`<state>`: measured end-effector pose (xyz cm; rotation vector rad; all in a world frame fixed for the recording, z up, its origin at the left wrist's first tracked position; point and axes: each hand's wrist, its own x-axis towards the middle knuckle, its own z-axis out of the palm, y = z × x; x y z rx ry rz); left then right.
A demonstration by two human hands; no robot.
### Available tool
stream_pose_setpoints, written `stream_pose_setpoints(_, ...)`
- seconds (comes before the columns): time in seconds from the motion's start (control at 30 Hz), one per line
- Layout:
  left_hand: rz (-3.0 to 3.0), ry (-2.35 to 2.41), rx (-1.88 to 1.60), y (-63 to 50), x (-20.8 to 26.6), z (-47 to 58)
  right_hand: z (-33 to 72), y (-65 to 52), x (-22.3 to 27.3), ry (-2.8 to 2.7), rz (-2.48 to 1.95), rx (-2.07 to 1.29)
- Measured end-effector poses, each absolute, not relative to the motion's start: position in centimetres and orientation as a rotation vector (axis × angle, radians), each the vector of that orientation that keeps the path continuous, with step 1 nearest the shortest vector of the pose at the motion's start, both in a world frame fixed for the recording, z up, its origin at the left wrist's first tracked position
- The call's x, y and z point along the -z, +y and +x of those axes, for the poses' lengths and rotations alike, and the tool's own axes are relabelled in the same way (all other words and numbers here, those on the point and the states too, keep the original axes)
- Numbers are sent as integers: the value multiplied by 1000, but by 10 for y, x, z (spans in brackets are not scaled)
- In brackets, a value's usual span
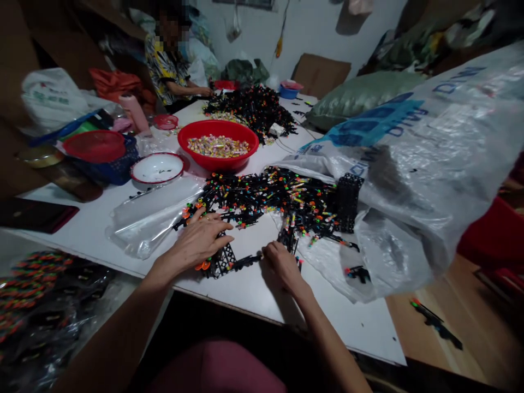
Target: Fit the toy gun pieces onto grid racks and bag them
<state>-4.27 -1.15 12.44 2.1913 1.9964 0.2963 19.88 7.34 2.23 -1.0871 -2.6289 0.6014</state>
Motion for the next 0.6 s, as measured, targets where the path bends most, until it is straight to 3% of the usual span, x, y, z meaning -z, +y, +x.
stream_pose_setpoints(0.17, 2187, 1991, -319, -13, -125, -42, 163, 30, -14, -1946, -1122, -1188)
stream_pose_setpoints(0.33, 2183, 2011, -331, -13, -126, -38, 113, -3, 14, -1726, -1154, -1413)
stream_pose_setpoints(0.43, 2182, 2012, -307, -13, -128, -36, 105, -6, 23, -1726, -1168, -1333)
stream_pose_setpoints(0.6, 2195, 2038, -293, -15, -127, -35, 107, -7, 17, -2210, -1203, -858)
